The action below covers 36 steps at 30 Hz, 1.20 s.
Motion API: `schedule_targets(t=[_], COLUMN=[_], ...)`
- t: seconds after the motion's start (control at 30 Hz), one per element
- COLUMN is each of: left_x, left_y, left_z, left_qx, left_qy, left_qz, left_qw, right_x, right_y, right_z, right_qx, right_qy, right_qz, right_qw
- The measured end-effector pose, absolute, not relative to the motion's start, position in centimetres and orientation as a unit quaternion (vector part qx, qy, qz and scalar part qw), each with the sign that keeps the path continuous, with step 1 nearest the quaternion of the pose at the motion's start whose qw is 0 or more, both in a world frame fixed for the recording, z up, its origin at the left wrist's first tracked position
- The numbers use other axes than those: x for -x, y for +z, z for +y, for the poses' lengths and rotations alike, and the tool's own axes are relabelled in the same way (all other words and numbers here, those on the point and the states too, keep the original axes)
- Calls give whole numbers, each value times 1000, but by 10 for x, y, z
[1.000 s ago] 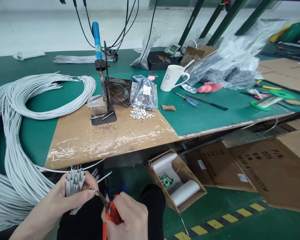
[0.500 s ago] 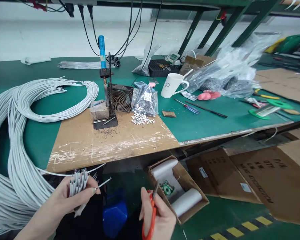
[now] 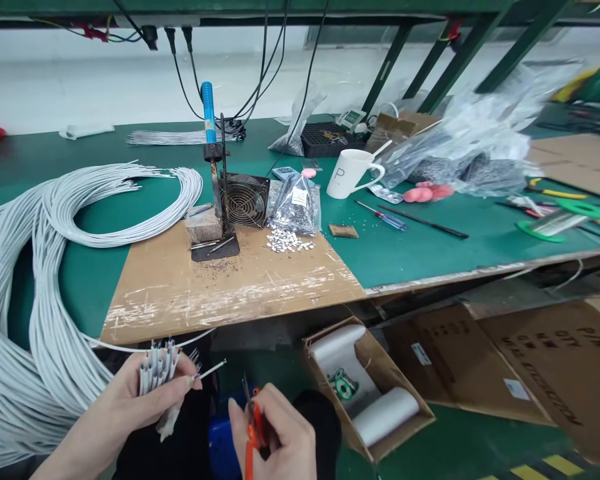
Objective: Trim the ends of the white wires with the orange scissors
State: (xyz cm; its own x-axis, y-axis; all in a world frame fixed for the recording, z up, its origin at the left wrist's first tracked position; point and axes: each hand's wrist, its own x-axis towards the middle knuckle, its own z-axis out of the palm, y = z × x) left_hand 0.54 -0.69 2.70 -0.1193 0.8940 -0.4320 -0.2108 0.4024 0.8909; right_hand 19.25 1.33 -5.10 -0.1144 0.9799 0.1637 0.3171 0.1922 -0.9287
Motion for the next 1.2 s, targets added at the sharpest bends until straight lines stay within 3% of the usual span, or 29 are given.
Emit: schedule_targets(t=[0.83,1.03,1.2], left_x=[-4,-5,-2], left_y=[16,15,15], left_z=[-7,-9,-12], left_qx=[-375,-391,-366], left_qy=[413,429,431], left_qz=[575,587,568], left_qw=[598,564,598], right_x=[-203,-201,-191], right_y=[-59,-58,-48], right_z=[9,7,7], right_qx=[487,517,498], right_qy=[372,365,359], right_qz=[-722,-691,-703], right_qw=[321,348,358])
